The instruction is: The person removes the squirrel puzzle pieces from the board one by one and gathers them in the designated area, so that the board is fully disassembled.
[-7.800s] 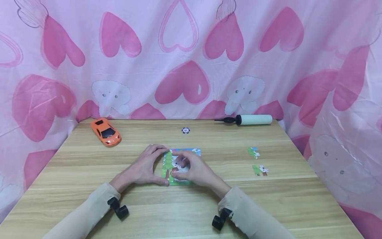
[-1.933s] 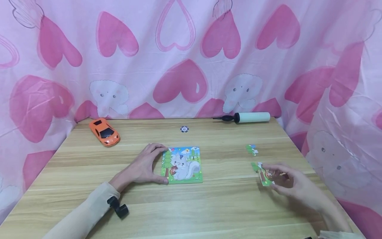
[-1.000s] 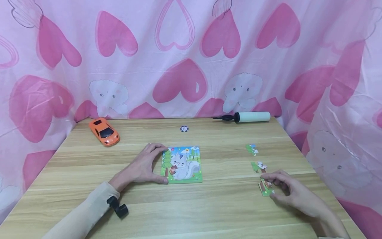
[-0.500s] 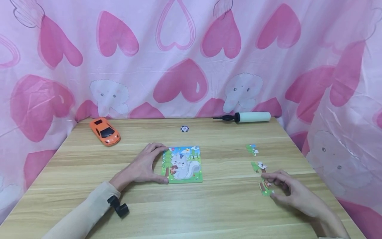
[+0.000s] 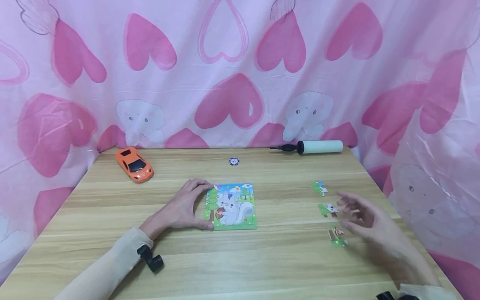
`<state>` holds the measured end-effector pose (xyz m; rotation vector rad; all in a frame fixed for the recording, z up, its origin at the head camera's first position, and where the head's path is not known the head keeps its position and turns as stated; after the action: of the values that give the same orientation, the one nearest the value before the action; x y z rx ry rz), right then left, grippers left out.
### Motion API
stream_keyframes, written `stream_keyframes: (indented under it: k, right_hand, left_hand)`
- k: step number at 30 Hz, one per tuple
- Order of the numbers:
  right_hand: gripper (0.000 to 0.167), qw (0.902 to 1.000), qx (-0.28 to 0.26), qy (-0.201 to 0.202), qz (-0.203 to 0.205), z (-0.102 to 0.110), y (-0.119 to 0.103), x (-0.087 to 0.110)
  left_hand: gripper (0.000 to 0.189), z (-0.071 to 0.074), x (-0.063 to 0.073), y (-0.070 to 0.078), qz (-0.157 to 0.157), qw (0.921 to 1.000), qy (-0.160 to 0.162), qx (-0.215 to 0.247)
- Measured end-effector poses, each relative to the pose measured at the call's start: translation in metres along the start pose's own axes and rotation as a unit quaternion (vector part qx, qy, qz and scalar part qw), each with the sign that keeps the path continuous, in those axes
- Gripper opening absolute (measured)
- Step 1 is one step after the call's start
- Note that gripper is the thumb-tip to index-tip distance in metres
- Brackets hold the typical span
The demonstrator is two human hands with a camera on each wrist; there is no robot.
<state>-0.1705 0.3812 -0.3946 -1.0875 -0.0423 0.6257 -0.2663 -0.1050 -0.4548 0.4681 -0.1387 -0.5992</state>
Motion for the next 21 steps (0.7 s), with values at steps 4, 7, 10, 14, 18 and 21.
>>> stream_keyframes:
  k: [4, 7, 10, 14, 18, 21]
  right_hand:
    - [0.083, 0.9995, -0.019, 0.023, 0.010, 0.003, -0.012, -0.023]
    - [0.090, 0.9994, -0.008, 0.034, 0.007, 0.000, -0.020, -0.042]
    - [0.097, 0.9994, -0.007, 0.028, 0.018, -0.006, -0.028, -0.063]
    - [0.102, 0.9987, -0.028, 0.015, 0.039, -0.018, -0.039, -0.091]
    - [0.101, 0.9984, -0.031, 0.019, 0.043, -0.030, -0.047, -0.115]
    - [0.102, 0.9987, -0.024, 0.025, 0.037, -0.040, -0.051, -0.131]
  left_hand:
    - [0.132, 0.000, 0.000, 0.000, -0.001, 1.0000, 0.000, 0.001]
    - [0.133, 0.001, 0.001, 0.000, -0.001, 1.0000, 0.000, 0.001]
    - [0.133, 0.001, 0.002, -0.001, 0.001, 1.0000, 0.001, 0.000]
    - [0.133, 0.002, 0.002, 0.000, -0.001, 1.0000, 0.004, 0.000]
    - [0.133, 0.002, 0.002, 0.000, -0.006, 1.0000, 0.005, -0.002]
    - [0.133, 0.001, 0.001, 0.001, -0.008, 1.0000, 0.005, -0.001]
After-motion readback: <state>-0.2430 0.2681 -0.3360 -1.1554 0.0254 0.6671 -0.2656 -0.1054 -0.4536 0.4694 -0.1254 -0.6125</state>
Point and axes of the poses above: each hand's wrist, its own x-axis away from the middle knuckle, its own z-axis out of the back of the hand, y = z × x, the point moved 8 cm from there along -x, towards the middle knuckle, and after that the axes turned 6 degrees about -y, right-handed, at the moved point
